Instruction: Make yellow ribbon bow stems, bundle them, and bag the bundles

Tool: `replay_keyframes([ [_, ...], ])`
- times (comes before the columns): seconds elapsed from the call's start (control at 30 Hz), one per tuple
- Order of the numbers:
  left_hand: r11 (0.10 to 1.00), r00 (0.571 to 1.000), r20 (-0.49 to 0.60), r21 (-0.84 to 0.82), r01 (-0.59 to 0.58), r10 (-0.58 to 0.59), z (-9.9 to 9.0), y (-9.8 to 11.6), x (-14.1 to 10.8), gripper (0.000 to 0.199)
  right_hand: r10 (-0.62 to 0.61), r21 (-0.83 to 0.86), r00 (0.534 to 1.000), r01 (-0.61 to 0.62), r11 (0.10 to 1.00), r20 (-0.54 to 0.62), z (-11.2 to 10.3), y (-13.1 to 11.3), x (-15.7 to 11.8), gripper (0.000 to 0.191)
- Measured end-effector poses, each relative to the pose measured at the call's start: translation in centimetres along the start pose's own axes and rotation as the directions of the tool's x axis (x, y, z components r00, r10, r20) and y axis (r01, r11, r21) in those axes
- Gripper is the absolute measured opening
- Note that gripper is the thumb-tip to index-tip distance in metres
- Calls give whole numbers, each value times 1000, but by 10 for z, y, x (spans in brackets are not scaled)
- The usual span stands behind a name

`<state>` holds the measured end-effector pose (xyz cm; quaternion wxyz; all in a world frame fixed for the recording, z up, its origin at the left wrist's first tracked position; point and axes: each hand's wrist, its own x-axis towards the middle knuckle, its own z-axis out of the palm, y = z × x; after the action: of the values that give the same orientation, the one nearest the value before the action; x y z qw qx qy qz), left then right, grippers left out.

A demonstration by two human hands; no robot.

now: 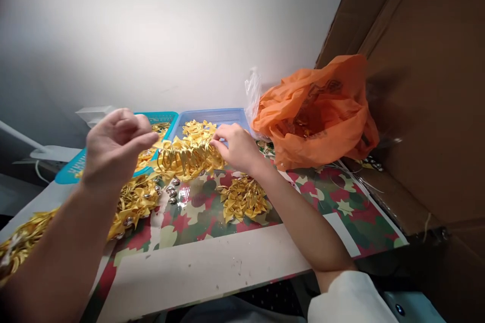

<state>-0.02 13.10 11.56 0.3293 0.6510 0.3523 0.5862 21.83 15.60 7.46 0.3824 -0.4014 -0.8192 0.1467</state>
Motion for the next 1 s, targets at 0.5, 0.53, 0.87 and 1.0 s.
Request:
replay_keyframes([
  [0.5, 742, 898, 403, 654, -147, -177, 12, -33, -4, 22, 125, 421, 992, -126, 898, 31, 13, -10, -2, 18],
  [0.53, 733, 903, 391, 664, -143, -178, 12, -34, -3, 20, 129, 425, 992, -122, 897, 11, 12, -10, -2, 18],
  [0.87, 915, 963, 232, 402, 34, -138, 9, -32, 1, 11, 259, 402, 963, -268, 875, 78, 13, -3, -1, 16],
  [1.0, 964, 990, 82, 248, 93, -116, 9, -29, 3, 29, 373, 617, 896, -438, 654, 240, 17, -8, 0, 17],
])
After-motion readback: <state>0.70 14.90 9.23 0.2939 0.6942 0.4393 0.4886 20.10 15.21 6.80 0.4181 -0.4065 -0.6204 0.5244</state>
